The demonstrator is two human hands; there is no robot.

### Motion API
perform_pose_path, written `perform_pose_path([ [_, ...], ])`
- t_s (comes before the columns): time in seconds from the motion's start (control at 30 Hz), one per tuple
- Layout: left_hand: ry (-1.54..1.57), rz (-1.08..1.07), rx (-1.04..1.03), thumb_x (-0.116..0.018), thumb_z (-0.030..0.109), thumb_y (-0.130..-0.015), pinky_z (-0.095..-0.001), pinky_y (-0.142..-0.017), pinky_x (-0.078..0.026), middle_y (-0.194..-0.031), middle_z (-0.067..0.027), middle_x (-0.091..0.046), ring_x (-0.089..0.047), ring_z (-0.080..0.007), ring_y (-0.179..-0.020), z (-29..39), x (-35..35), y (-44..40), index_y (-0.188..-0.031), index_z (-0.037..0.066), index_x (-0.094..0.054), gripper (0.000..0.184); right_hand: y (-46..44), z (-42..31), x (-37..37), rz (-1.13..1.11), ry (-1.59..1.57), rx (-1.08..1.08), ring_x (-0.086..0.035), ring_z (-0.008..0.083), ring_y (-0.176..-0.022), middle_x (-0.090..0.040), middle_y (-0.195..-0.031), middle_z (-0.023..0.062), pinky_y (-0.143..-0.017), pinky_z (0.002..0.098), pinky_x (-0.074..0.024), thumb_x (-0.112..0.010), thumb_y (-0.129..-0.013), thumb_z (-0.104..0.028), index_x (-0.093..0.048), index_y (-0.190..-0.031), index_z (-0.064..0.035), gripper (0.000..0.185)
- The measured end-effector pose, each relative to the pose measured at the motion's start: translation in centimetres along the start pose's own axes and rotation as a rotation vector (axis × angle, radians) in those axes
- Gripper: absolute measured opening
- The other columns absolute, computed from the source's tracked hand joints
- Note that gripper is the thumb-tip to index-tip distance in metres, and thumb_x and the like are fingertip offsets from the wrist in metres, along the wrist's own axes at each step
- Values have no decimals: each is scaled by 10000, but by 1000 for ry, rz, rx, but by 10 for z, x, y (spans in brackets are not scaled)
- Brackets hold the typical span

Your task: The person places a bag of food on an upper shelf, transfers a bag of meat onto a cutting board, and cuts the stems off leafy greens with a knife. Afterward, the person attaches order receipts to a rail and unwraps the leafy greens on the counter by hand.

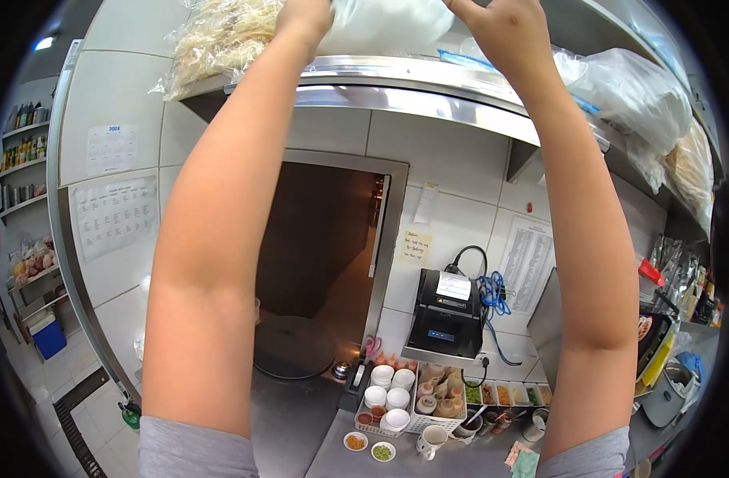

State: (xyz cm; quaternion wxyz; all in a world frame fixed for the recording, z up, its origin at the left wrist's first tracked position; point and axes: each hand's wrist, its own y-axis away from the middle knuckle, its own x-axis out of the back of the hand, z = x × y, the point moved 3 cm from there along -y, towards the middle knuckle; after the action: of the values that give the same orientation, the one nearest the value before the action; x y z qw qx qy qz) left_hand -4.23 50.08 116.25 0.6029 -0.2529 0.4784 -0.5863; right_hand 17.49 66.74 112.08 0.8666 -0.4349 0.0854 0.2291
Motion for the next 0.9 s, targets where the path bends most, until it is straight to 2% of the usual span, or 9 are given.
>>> perform_pose_path([
  [0.2, -122, -147, -343, -499, 341, -926, -351, -1054, -309, -1393, -197, -415, -376, -270, -1306, -46, -13, -22, -1370, -16, -378, 582, 32, 15, -9, -145, -105, -60, -532, 338, -1049, -578, -1056, 185, -934, 383, -407, -673, -697, -123, -567, -1044, -2, 383],
  [0.27, -847, -384, -697, -513, 377, -916, -343, -1051, -310, -1397, -173, -420, -388, -280, -1296, -86, -29, -35, -1371, -10, -381, 611, 47, 13, -6, -208, -146, -57, -549, 334, -1023, -591, -1027, 190, -912, 384, -422, -648, -712, -130, -573, -1029, 5, 353],
  [0.3, -293, -310, -156, -513, 375, -914, -335, -1012, -350, -1379, -180, -433, -420, -273, -1263, -58, -34, 21, -1370, -10, -380, 612, 59, 9, 0, -237, -191, -60, -559, 332, -1010, -599, -1025, 186, -896, 384, -433, -640, -722, -135, -576, -1028, -1, 340],
  [0.43, -165, -117, -467, -581, 213, -873, -293, -809, -474, -1075, -158, -628, -606, -212, -937, -64, -26, 94, -1218, -69, -520, 450, 149, -10, 28, -551, -473, -418, -607, 293, -868, -635, -927, 141, -875, 372, -465, -607, -805, -153, -611, -1066, -64, 276],
  [0.5, -301, -242, -365, -542, 347, -895, -380, -999, -364, -1265, -129, -534, -498, -272, -1168, -70, -11, 190, -1201, 0, -566, 463, 231, 5, 22, -835, -388, -672, -620, 252, -800, -653, -823, 116, -834, 368, -488, -646, -836, -259, -610, -1136, -108, 337],
  [0.67, -279, -1036, 26, -669, 115, -797, -386, -919, -455, -1139, -124, -614, -580, -292, -1083, -112, 72, 452, -1045, 57, -639, 256, 444, 62, 21, -1649, 144, -959, -597, 370, -1022, -617, -1067, 271, -891, 402, -460, -609, -812, -509, -601, -1069, 96, 658],
  [0.8, -458, -467, 807, -610, 28, -833, -329, -865, -483, -1024, -123, -658, -630, -228, -952, -108, 186, 609, -1054, 18, -639, 223, 564, 93, 8, -1676, 146, -1225, -623, 347, -978, -641, -1035, 242, -849, 372, -479, -633, -796, -492, -661, -997, 46, 576],
  [0.87, -440, -176, 914, -596, 16, -843, -317, -853, -487, -1012, -124, -658, -630, -210, -930, -86, 234, 668, -1055, 0, -625, 215, 597, 117, -6, -1646, 407, -627, -642, 339, -886, -669, -936, 192, -788, 382, -502, -619, -794, -333, -692, -879, -23, 330],
  [0.9, -410, 97, 985, -582, 3, -854, -304, -842, -492, -1000, -124, -657, -631, -191, -909, -69, 257, 691, -1057, -19, -611, 206, 593, 127, 6, -1167, 488, -1086, -631, 330, -928, -668, -946, 186, -831, 394, -489, -567, -822, -267, -670, -956, -12, 306],
])
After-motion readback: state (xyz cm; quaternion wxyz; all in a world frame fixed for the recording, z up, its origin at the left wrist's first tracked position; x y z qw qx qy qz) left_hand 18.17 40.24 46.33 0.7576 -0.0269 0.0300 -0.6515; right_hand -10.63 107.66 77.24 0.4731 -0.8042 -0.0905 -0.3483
